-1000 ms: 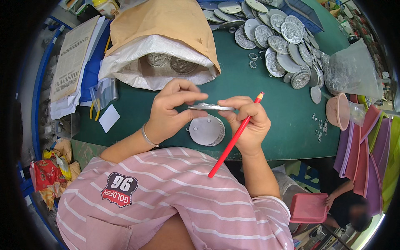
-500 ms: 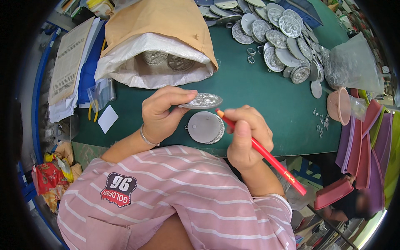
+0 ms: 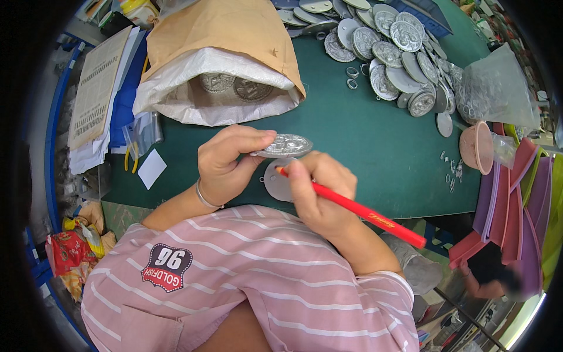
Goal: The person repeatedly picks up round metal discs from a pile, uses a red pencil to mark the edge of each disc, and places the marked disc into a paper bag. The process is repeated for multiple discs.
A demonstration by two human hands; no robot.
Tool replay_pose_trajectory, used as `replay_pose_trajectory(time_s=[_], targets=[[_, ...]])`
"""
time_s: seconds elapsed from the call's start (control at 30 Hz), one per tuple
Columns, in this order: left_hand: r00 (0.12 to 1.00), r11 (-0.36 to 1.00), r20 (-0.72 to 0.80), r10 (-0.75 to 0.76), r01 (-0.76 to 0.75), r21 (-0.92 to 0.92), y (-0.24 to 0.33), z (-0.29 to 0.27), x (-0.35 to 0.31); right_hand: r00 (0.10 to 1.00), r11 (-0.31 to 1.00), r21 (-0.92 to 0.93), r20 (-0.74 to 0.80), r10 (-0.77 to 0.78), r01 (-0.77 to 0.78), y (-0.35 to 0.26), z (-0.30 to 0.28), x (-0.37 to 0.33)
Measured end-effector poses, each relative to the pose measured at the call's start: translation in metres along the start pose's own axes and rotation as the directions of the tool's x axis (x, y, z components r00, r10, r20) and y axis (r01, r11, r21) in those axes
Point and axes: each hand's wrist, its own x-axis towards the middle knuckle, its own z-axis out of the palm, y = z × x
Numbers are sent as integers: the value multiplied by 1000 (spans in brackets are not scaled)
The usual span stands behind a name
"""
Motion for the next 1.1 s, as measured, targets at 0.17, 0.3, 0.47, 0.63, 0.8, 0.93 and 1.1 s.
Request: replay_pose_trajectory(time_s=[0.17,0.3,0.47,0.63,0.8,0.93,1.1], targets=[[1000,999,11,-15,14,43,1,-3,4,982,954,256,-149,-119,155,4,-4,7],[996,996,7,-91,91,-5,0,-1,0,990,990,-22,-9,-143,143,15,0,17],[671,479,326,-666,720,-503,3,-6,12,901,784,518,-54,429,-342,20,-2,17],[564,181,403,-720,714,-676,-2,-5,9,774,529,730,0,633,-433,34,-7,18],[579,155,407,-706,688,-709,-5,-5,6,753,421,805,48,657,-418,37,-7,17],[580,174,392,-714,690,-703,-3,-5,6,748,408,813,50,661,-415,40,-6,15],[594,177,391,-703,679,-713,-3,-5,5,758,416,811,51,650,-411,41,-6,15]])
